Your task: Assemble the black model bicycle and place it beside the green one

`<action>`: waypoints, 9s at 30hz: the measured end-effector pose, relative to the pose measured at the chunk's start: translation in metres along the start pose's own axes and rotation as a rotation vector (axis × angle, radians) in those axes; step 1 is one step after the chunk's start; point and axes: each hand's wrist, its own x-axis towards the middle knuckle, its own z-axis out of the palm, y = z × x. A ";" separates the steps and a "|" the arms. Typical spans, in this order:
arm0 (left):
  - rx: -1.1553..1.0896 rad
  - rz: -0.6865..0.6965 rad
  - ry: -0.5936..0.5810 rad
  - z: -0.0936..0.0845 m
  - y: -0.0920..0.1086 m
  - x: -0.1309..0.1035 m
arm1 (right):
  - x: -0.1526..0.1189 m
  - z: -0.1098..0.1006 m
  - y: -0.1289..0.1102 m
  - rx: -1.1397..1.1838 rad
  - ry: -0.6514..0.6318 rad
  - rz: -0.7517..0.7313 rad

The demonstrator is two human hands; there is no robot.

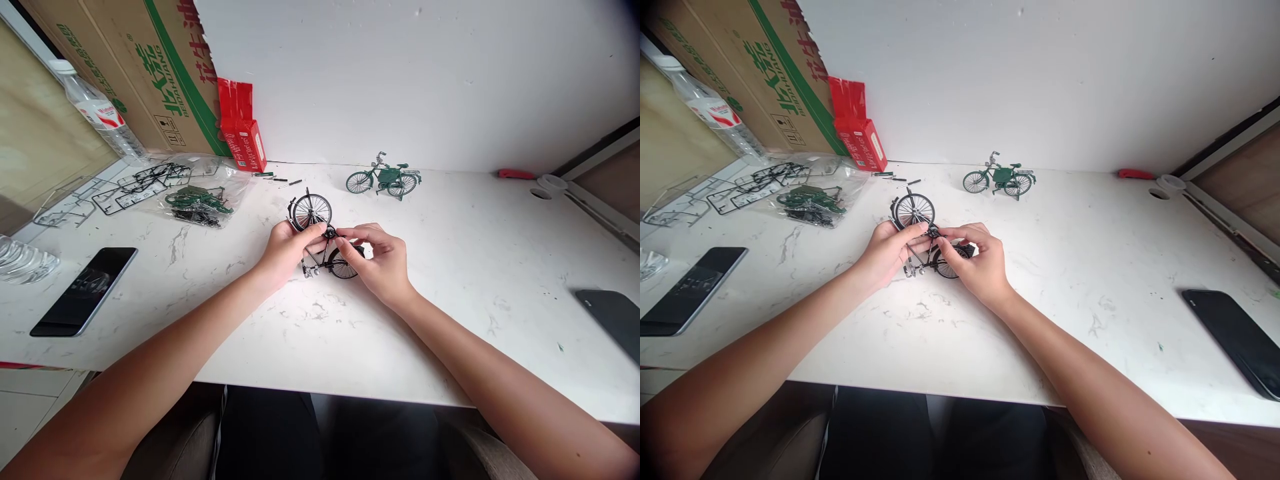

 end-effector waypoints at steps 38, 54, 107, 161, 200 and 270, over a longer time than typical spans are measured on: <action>-0.194 0.341 0.508 -0.090 0.077 0.061 | 0.017 -0.019 0.006 -0.320 -0.161 -0.101; -0.218 0.257 0.328 -0.093 0.053 0.063 | 0.015 0.097 -0.026 -0.376 -0.830 -0.441; -0.087 0.169 0.247 -0.090 0.042 0.060 | 0.010 0.115 -0.058 -0.936 -1.013 -0.780; -0.050 -0.245 -0.083 0.007 -0.001 -0.010 | 0.016 -0.025 -0.008 0.050 -0.391 0.197; -0.110 -0.311 -0.040 0.006 -0.004 -0.009 | 0.024 -0.031 -0.003 -0.176 -0.365 0.156; -0.041 -0.259 -0.078 0.008 -0.004 -0.012 | 0.003 -0.019 -0.014 -0.105 -0.129 -0.113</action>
